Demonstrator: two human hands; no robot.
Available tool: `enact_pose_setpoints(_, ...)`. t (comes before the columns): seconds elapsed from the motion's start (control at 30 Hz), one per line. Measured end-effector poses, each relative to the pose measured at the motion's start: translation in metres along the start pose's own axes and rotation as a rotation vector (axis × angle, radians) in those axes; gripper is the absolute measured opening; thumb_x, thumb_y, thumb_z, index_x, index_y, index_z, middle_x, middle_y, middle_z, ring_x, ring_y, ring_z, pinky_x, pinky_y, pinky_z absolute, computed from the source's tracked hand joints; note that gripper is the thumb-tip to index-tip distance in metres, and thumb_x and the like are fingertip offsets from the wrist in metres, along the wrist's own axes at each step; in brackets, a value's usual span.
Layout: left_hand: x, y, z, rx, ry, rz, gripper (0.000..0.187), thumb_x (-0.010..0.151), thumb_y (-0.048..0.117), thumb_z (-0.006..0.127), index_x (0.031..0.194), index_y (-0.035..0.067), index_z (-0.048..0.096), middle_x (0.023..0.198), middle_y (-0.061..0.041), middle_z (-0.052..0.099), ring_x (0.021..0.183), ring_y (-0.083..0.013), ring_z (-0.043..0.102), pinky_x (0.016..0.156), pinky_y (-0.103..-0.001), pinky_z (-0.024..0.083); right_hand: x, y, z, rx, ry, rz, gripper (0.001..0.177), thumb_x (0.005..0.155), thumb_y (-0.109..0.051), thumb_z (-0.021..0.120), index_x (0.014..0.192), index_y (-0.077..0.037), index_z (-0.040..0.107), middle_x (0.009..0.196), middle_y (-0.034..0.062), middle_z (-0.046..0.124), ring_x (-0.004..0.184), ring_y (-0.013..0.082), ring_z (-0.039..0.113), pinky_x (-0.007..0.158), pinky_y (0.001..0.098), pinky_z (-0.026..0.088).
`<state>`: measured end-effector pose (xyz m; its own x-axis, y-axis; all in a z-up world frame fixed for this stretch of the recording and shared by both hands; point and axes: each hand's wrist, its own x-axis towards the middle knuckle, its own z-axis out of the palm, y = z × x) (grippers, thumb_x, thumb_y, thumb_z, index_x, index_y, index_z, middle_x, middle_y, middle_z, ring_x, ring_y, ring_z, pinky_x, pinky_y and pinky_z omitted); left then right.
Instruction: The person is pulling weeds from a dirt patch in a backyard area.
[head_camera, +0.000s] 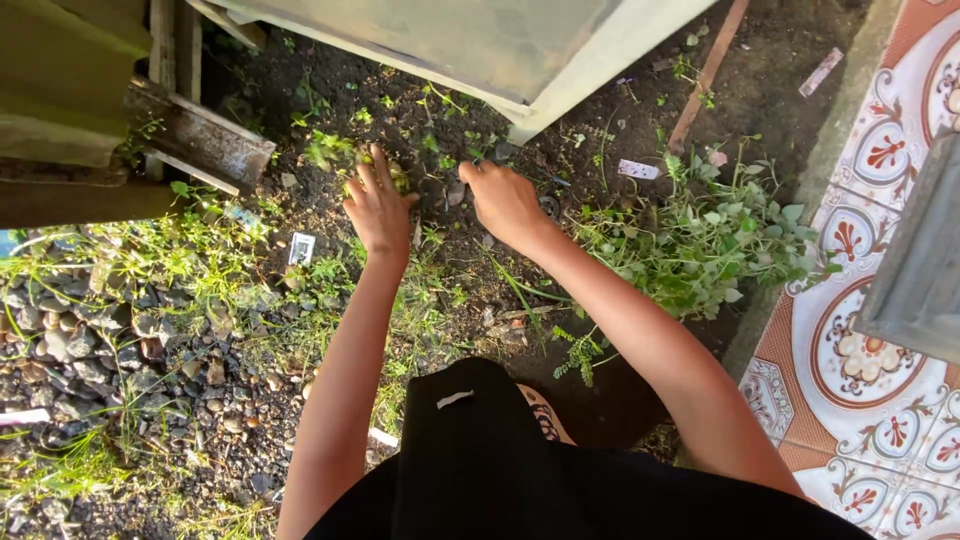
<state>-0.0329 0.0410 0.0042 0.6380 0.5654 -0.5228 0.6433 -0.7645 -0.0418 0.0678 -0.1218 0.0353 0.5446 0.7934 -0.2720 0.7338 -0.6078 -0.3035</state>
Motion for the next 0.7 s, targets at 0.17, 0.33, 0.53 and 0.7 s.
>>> enact_pose_setpoints(0.17, 0.035, -0.043, 0.094, 0.173, 0.405, 0.281, 0.059, 0.097, 0.005, 0.066, 0.150, 0.005, 0.042, 0.138, -0.019, 0.056, 0.109, -0.0283, 0.065, 0.086, -0.035, 0.061, 0.021, -0.017, 0.021, 0.109, 0.116, -0.060, 0.028, 0.089, 0.005, 0.062, 0.116, -0.003, 0.061, 0.095, 0.0187, 0.069, 0.073, 0.0294, 0.071, 0.057, 0.0426, 0.059)
enact_pose_setpoints(0.33, 0.007, -0.060, 0.081, -0.051, 0.529, 0.321, 0.030, 0.087, -0.012, 0.065, 0.114, 0.002, 0.069, 0.111, -0.021, 0.071, 0.087, -0.0256, 0.073, 0.076, -0.031, 0.064, 0.044, -0.041, 0.043, 0.197, 0.146, -0.110, 0.027, 0.092, 0.003, 0.066, 0.118, -0.003, 0.060, 0.100, 0.0174, 0.069, 0.080, 0.0281, 0.072, 0.065, 0.0411, 0.061)
enact_pose_setpoints(0.53, -0.023, -0.084, 0.040, -0.800, 0.708, 0.199, 0.017, 0.097, -0.005, 0.060, 0.101, 0.007, 0.071, 0.104, -0.012, 0.076, 0.086, -0.0153, 0.073, 0.078, -0.030, 0.065, 0.075, -0.056, 0.071, -0.034, 0.682, -0.460, 0.061, 0.063, -0.017, 0.069, 0.122, -0.005, 0.062, 0.105, 0.0123, 0.073, 0.084, 0.0244, 0.073, 0.074, 0.0379, 0.061)
enact_pose_setpoints(0.7, -0.016, -0.087, -0.011, -1.232, 0.534, -0.086, 0.023, 0.108, 0.008, 0.051, 0.115, 0.006, 0.073, 0.077, -0.009, 0.066, 0.061, -0.0176, 0.053, 0.054, -0.033, 0.047, 0.065, -0.075, 0.034, 0.357, -0.060, 0.051, 0.030, 0.103, 0.011, 0.045, 0.113, -0.006, 0.069, 0.075, 0.0174, 0.066, 0.058, 0.0260, 0.066, 0.050, 0.0385, 0.057)
